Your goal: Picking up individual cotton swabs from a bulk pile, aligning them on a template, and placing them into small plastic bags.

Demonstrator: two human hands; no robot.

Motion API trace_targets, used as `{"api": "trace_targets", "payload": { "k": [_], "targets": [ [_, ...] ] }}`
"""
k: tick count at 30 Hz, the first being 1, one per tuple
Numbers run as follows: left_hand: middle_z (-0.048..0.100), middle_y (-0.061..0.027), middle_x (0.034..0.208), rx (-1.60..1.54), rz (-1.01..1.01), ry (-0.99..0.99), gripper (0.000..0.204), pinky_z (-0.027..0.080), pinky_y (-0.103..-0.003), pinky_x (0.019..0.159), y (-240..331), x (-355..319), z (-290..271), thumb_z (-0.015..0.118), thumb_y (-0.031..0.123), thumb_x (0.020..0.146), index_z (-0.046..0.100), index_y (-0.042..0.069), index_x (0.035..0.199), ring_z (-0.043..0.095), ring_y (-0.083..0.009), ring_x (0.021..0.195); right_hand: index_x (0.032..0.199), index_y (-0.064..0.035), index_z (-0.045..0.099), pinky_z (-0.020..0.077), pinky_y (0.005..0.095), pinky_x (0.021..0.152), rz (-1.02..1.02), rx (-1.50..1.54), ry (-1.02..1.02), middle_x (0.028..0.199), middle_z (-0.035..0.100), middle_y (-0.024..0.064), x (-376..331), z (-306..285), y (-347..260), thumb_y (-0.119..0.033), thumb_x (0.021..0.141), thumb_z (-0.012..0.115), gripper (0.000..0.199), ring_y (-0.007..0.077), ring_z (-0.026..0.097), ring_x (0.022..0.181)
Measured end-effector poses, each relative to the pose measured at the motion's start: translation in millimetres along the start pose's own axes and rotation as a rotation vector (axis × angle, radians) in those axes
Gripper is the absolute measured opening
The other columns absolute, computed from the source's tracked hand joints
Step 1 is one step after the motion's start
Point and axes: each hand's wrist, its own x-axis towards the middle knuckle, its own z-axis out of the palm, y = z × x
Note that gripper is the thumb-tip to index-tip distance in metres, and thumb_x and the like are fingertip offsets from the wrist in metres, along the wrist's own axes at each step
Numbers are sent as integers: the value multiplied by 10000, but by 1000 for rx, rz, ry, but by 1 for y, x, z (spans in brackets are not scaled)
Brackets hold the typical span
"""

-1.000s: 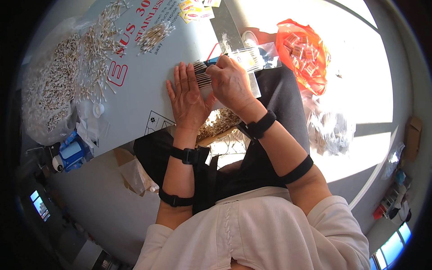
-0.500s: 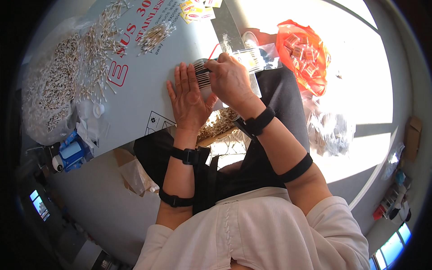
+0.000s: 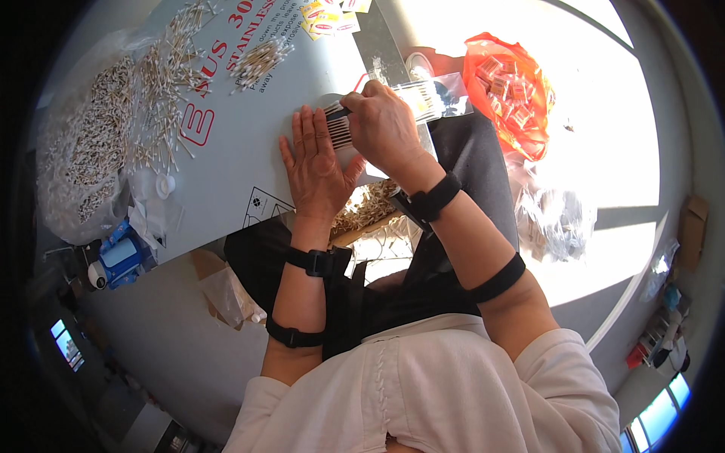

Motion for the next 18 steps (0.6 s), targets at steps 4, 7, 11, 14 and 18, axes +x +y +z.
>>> {"api": "trace_targets", "payload": {
  "k": [4,7,11,14,18],
  "targets": [
    [256,-212,1560,8,2,32,972,110,-574,1165,0,-1,2,564,615,854,212,-11,1508,177,-326,1479,974,-80,744,519,379,755,-34,-26,7,850,609,123,8,5,1,-33,787,596,243,283,618,859],
    [266,-214,1556,10,3,23,971,117,-575,1162,1,0,0,539,637,858,228,-21,1501,187,-328,1476,973,-71,732,517,390,760,-51,-20,28,874,615,119,11,8,7,-33,792,613,220,300,627,853],
    [267,-215,1555,3,-2,27,980,126,-575,1161,2,0,-1,553,642,848,243,-27,1494,199,-333,1472,914,-57,709,514,404,759,-63,13,35,893,621,108,17,13,12,-37,792,635,145,316,637,844],
    [275,-219,1550,4,-1,28,976,135,-577,1159,2,0,-1,561,638,845,257,-28,1489,208,-334,1469,854,-50,688,516,401,748,-114,35,59,888,618,102,19,14,16,-31,781,635,92,312,636,839],
    [299,-226,1538,-2,1,41,950,148,-581,1154,1,0,-1,560,634,847,299,-32,1473,235,-338,1459,830,-57,682,516,399,738,-92,41,55,881,614,96,17,13,16,-31,773,638,77,304,632,828]
  ]
}}
